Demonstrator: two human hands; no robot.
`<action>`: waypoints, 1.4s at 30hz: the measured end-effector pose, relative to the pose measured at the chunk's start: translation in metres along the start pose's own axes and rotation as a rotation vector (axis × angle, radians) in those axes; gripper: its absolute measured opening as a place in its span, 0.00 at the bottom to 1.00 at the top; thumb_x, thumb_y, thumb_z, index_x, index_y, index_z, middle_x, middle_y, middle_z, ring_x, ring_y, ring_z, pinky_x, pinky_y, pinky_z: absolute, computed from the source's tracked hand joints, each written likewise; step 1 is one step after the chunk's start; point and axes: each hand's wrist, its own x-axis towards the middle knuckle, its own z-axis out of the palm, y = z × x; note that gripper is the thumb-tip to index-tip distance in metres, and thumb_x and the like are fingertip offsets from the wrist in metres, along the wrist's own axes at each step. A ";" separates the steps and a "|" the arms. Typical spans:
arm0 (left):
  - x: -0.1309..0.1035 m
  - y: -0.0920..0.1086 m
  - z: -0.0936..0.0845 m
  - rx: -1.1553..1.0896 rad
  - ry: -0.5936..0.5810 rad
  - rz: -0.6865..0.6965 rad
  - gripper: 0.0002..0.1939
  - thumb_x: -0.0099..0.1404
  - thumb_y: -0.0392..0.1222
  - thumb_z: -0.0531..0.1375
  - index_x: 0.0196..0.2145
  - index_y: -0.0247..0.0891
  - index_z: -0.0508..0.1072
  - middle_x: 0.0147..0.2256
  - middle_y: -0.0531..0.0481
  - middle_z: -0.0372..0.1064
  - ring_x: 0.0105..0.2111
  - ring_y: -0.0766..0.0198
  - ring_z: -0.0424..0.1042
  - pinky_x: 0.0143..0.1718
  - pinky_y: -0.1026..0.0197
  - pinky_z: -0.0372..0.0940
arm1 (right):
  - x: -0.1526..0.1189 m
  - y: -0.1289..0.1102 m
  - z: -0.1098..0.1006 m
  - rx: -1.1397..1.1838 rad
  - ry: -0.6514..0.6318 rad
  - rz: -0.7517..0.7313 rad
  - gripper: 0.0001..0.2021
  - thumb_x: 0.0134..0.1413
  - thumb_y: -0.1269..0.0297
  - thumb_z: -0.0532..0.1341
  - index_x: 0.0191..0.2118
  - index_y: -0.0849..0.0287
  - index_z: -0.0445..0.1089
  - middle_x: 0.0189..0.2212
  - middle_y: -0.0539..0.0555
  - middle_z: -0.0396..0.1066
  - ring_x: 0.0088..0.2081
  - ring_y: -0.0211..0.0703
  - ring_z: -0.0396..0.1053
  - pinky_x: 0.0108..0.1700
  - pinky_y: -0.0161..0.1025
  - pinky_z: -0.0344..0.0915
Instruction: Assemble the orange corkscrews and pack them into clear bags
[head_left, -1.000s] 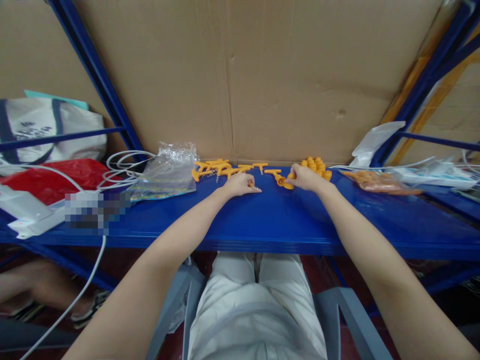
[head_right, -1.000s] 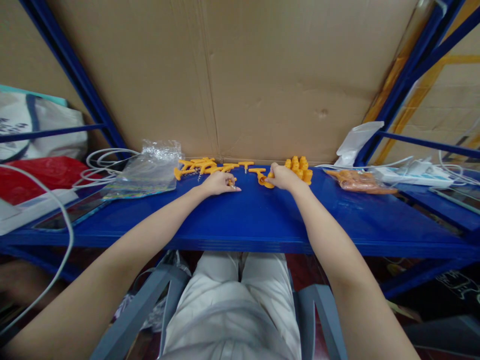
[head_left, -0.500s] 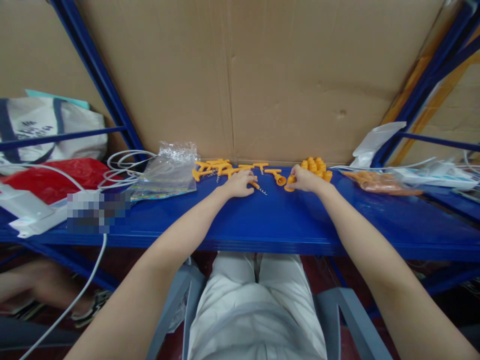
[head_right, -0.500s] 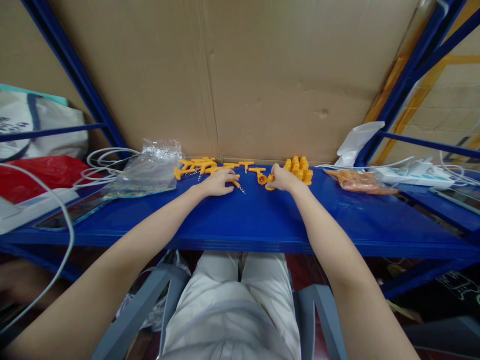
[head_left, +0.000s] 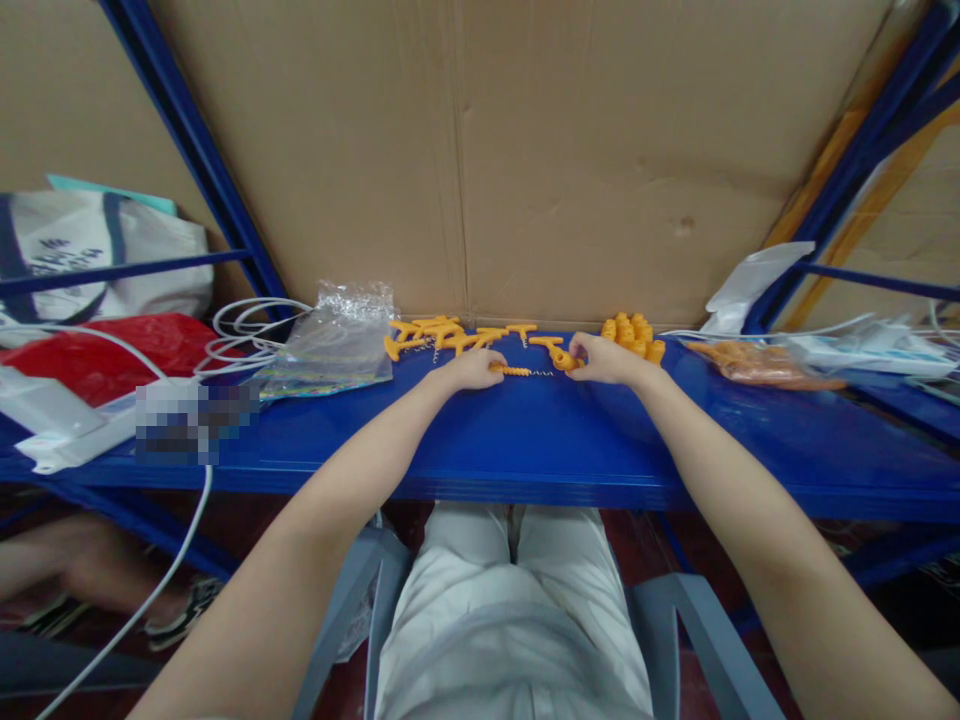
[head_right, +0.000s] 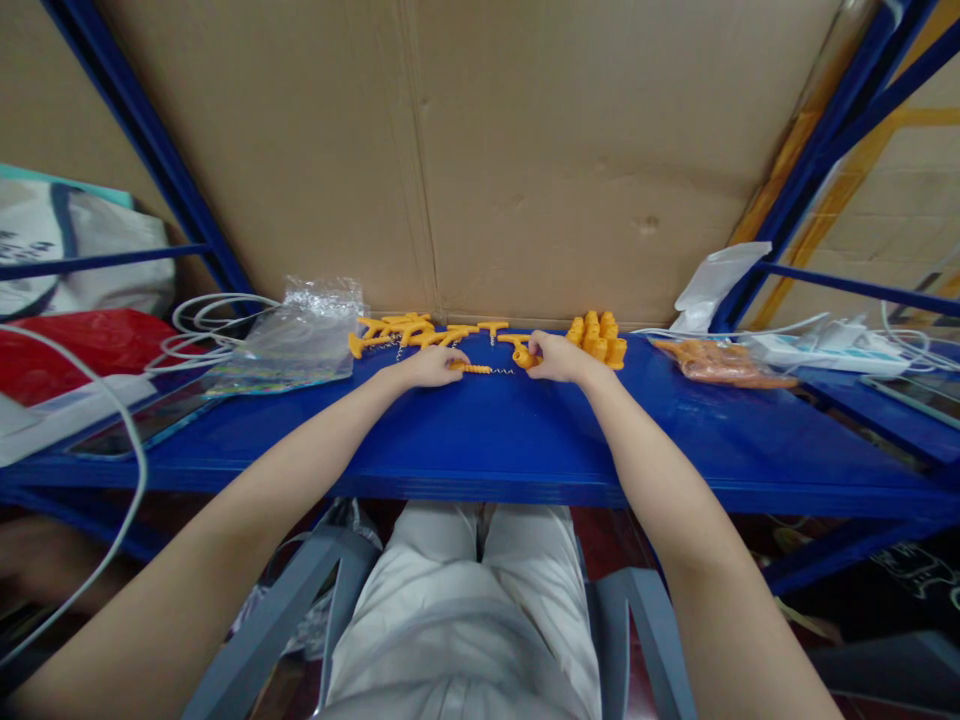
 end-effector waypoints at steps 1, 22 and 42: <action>-0.001 0.001 0.000 -0.006 0.003 -0.003 0.21 0.61 0.40 0.56 0.50 0.37 0.76 0.45 0.45 0.77 0.45 0.53 0.74 0.48 0.58 0.66 | 0.000 0.000 0.000 0.015 0.014 -0.019 0.11 0.41 0.72 0.65 0.32 0.56 0.63 0.32 0.50 0.72 0.33 0.42 0.68 0.36 0.36 0.62; 0.004 -0.004 0.009 -0.039 0.308 0.036 0.20 0.57 0.37 0.60 0.49 0.37 0.76 0.38 0.46 0.77 0.39 0.55 0.75 0.43 0.58 0.67 | 0.002 0.015 -0.002 0.019 0.006 -0.005 0.11 0.42 0.74 0.63 0.34 0.55 0.66 0.35 0.57 0.74 0.38 0.52 0.72 0.39 0.44 0.65; 0.002 -0.003 0.008 -0.014 0.344 0.002 0.21 0.59 0.36 0.59 0.50 0.37 0.74 0.38 0.47 0.78 0.39 0.56 0.76 0.43 0.59 0.68 | 0.001 -0.004 0.001 0.169 0.046 -0.055 0.10 0.44 0.71 0.65 0.36 0.58 0.68 0.33 0.52 0.74 0.35 0.44 0.71 0.40 0.39 0.66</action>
